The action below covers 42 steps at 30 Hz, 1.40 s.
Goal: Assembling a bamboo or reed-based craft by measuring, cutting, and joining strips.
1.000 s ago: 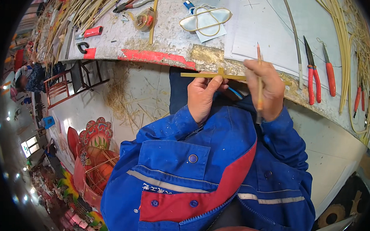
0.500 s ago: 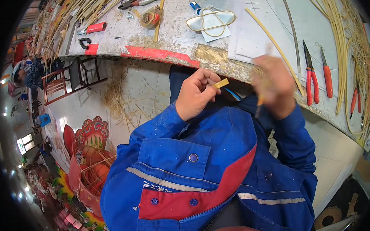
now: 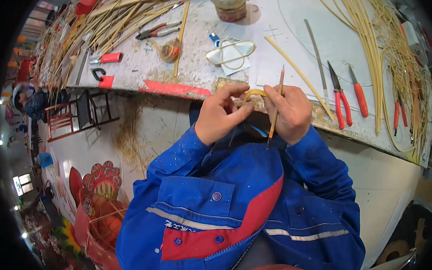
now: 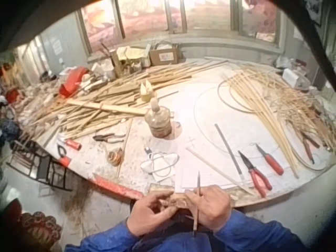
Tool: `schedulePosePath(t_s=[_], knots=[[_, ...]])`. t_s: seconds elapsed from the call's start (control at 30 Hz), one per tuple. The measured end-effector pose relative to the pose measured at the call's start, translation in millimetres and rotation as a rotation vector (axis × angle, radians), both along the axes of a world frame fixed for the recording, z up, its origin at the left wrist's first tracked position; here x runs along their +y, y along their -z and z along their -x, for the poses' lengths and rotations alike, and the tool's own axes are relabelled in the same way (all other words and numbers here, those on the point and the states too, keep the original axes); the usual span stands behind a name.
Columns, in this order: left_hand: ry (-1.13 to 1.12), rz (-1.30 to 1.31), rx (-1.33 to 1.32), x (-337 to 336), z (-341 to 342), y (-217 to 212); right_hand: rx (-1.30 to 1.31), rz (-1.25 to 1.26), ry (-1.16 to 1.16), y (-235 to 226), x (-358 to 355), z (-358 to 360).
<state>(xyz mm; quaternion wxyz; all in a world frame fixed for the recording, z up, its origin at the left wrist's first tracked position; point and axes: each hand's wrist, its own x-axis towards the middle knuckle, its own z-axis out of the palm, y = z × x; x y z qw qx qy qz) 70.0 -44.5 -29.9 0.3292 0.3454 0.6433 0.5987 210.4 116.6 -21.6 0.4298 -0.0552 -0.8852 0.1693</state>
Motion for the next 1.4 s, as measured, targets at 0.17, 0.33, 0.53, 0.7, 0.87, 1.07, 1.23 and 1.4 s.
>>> schedulePosePath(t_s=[0.17, 0.33, 0.53, 0.7, 0.87, 1.07, 1.23, 1.4], knots=[[-0.056, 0.028, 0.156, -10, -8, 13, 0.073, 0.033, 0.137, -4, 17, 2], [-0.14, -0.003, 0.077, -13, 0, 27, -0.075, 0.267, 0.048, 4, 26, 0], [-0.197, 0.086, 0.596, -13, 14, 8, -0.391, 0.023, 0.152, 9, 70, -9], [-0.169, 0.113, 0.645, -12, 11, -1, -0.317, 0.033, 0.223, -8, 78, -4], [-0.177, 0.093, 0.701, -1, 7, -4, -0.243, 0.148, 0.253, -6, 63, -31], [-0.158, 0.113, 0.463, -13, 0, 3, -0.346, 0.26, 0.449, 13, 83, -78], [-0.174, 0.078, 0.276, -5, -11, 21, -0.651, 0.053, 0.564, 18, 99, -92], [-0.185, 0.104, -0.039, -3, -19, 33, -0.704, 0.077, 0.557, 17, 108, -85]])
